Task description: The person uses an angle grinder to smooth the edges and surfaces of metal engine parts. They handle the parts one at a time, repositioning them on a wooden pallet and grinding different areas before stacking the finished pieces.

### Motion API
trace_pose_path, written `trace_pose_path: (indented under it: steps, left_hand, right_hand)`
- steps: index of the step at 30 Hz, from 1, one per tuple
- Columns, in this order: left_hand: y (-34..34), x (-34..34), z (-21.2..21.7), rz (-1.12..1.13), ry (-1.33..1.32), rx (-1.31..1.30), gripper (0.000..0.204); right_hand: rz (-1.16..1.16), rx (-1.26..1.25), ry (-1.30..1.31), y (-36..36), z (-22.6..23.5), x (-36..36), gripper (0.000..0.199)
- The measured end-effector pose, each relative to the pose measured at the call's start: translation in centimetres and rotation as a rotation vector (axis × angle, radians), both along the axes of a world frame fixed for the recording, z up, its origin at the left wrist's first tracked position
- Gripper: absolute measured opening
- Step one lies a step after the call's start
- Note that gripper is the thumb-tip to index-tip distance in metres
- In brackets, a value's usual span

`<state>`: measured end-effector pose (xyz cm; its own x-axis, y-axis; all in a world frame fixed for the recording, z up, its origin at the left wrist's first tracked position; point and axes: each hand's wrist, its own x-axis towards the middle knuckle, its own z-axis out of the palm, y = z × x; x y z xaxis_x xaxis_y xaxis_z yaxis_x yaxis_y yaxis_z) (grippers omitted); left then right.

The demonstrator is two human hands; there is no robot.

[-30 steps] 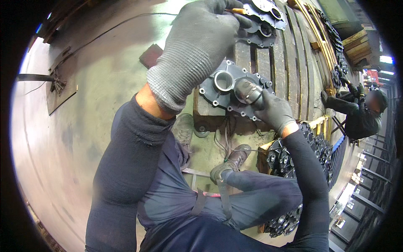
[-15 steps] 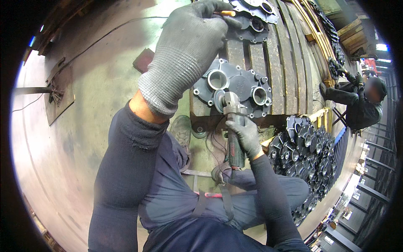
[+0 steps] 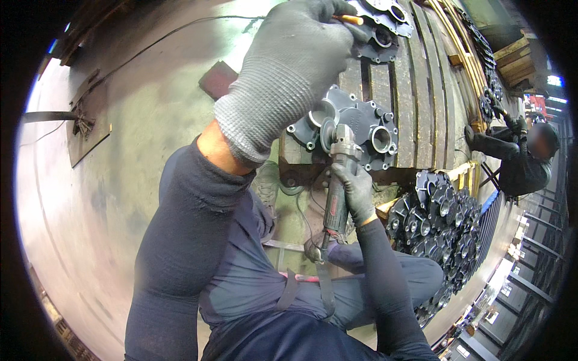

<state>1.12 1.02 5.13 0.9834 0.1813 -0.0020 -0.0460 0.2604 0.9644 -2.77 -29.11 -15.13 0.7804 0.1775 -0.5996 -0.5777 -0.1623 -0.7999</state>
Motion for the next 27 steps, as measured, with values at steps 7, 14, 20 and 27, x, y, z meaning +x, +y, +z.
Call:
trace_pose_path:
  steps: [7, 14, 20, 27]
  left_hand:
    - [-0.3, -0.5, 0.2, 0.086, -0.045, 0.185, 0.038]
    - [0.1, 0.5, -0.7, 0.034, -0.040, 0.071, 0.033]
    - [-0.2, 0.9, -2.3, 0.044, -0.026, 0.344, 0.052]
    - [-1.3, 1.2, -2.3, 0.034, -0.045, 0.296, 0.052]
  right_hand:
    - [-0.003, 0.047, 0.007, 1.2, -0.5, -0.7, 0.034]
    - [0.055, 0.105, -0.070, 2.8, -2.8, -3.0, 0.038]
    - [0.052, 0.212, 0.133, 1.9, -0.2, -3.8, 0.034]
    - [0.465, -0.647, -0.434, -1.6, 4.9, -0.9, 0.062]
